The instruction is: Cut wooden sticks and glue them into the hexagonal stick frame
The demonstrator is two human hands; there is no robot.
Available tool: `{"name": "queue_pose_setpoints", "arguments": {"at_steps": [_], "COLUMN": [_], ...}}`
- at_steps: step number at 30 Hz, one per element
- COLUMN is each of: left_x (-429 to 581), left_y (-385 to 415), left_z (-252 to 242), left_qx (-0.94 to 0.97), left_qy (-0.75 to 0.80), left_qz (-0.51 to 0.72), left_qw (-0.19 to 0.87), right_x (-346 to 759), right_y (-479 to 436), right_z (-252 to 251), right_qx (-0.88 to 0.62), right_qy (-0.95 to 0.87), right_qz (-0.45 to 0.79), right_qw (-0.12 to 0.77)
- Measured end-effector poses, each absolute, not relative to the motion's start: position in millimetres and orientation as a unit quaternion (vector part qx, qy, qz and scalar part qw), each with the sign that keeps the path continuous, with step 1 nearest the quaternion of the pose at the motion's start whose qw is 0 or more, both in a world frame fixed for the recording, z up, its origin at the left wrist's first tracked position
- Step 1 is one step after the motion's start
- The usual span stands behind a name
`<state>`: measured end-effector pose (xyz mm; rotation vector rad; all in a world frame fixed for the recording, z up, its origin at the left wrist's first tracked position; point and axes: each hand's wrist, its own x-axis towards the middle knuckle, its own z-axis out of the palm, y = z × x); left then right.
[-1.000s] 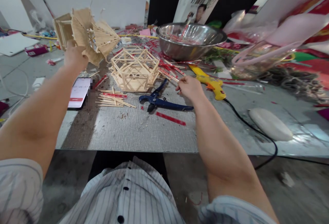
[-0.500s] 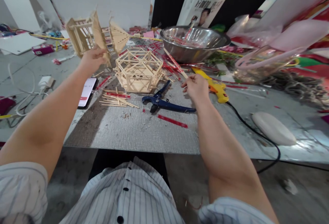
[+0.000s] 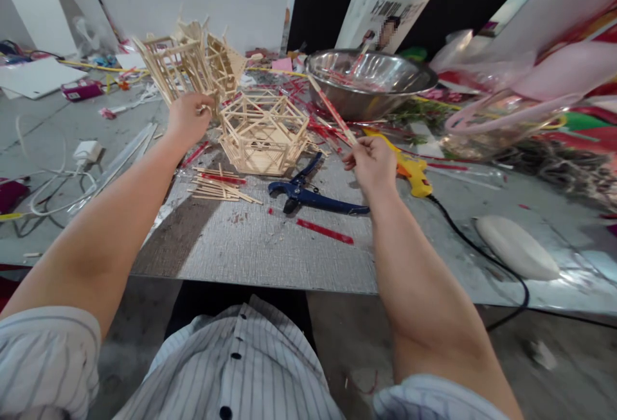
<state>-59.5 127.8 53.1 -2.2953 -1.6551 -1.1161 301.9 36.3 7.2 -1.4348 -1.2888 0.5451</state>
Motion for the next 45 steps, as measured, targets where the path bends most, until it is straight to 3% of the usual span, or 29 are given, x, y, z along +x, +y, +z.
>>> {"name": "queue_pose_setpoints", "arguments": {"at_steps": [4,9,13,15,18,21,30,40,45], "left_x": [-57,-27,-12,-11,-11,-9,0,-2,2], "left_y": [92,15,-18,-23,-25,-28,-34,-33,-34], "left_z": [59,71,55,45,34,28,17,9,8], "left_qx": [-0.735,-0.799,-0.879,-0.881,-0.862,-0.850,-0.834,-0.835,-0.855], "left_qy": [-0.544,-0.436,-0.402,-0.428,-0.460,-0.466,-0.502,-0.486,-0.439], "left_qz": [-0.391,-0.368,-0.230,-0.191,-0.212,-0.245,-0.227,-0.255,-0.268], "left_qw": [0.105,0.190,0.108,0.059,0.018,-0.006,-0.016,-0.039,-0.063], "right_x": [288,277,268,261,247,235,221,217,200], "right_y": [24,9,-1,-6,-10,-14,-14,-14,-22], "right_z": [16,21,27,31,35,37,30,24,17], "right_qx": [-0.549,-0.460,-0.438,-0.419,-0.370,-0.353,-0.333,-0.304,-0.290], "right_qy": [-0.554,-0.661,-0.702,-0.680,-0.590,-0.545,-0.532,-0.550,-0.595], "right_qz": [0.230,0.255,0.277,0.320,0.419,0.482,0.505,0.533,0.574], "right_qw": [0.581,0.535,0.488,0.510,0.583,0.588,0.592,0.566,0.482]}}
